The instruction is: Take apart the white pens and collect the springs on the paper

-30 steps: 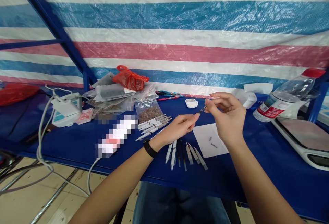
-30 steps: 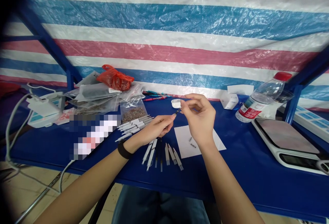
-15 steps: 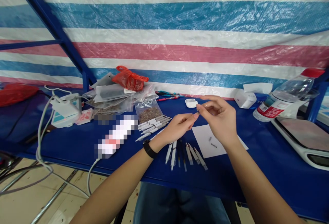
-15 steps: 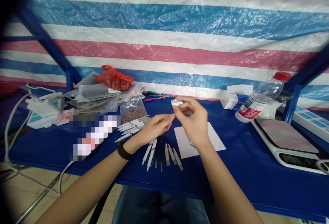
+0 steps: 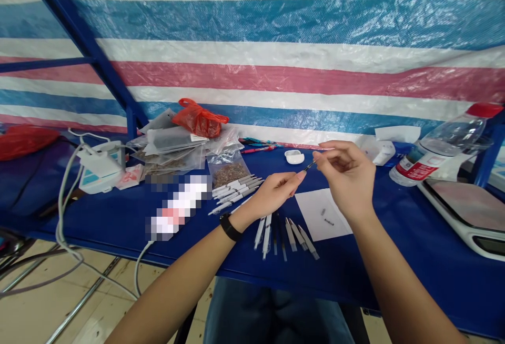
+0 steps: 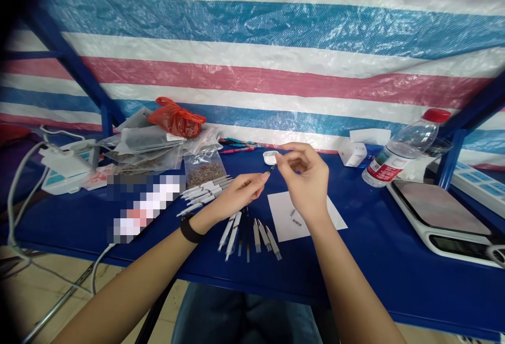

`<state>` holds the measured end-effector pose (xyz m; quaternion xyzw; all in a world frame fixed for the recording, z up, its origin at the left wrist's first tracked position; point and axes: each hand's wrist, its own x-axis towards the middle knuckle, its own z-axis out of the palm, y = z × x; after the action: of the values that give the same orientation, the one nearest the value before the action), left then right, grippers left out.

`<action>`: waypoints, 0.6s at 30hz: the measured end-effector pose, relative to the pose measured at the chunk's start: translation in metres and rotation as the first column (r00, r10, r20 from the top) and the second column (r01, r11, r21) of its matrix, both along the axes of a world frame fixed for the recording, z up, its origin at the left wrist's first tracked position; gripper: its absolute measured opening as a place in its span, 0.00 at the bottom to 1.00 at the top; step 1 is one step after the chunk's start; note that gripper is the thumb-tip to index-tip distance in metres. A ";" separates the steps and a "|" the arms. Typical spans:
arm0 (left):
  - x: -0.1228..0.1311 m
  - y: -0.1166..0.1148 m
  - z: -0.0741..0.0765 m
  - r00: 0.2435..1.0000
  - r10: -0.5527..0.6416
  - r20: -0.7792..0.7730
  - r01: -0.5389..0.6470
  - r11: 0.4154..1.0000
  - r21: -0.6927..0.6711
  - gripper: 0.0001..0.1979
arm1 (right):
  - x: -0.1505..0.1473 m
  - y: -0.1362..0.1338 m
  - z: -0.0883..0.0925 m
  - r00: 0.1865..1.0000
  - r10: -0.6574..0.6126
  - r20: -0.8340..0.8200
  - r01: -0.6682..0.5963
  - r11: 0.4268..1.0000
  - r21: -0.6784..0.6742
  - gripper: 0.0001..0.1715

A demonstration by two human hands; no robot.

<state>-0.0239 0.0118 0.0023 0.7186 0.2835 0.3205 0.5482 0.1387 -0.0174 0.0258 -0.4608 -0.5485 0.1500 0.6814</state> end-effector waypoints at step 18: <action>0.000 0.001 -0.001 0.999 0.017 -0.034 -0.017 1.000 -0.008 0.27 | -0.009 0.000 -0.003 0.995 -0.081 -0.050 0.084 0.995 0.060 0.12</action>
<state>-0.0238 0.0127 0.0017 0.7192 0.3001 0.3116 0.5437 0.1301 -0.0177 0.0231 -0.4581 -0.5170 0.1156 0.7137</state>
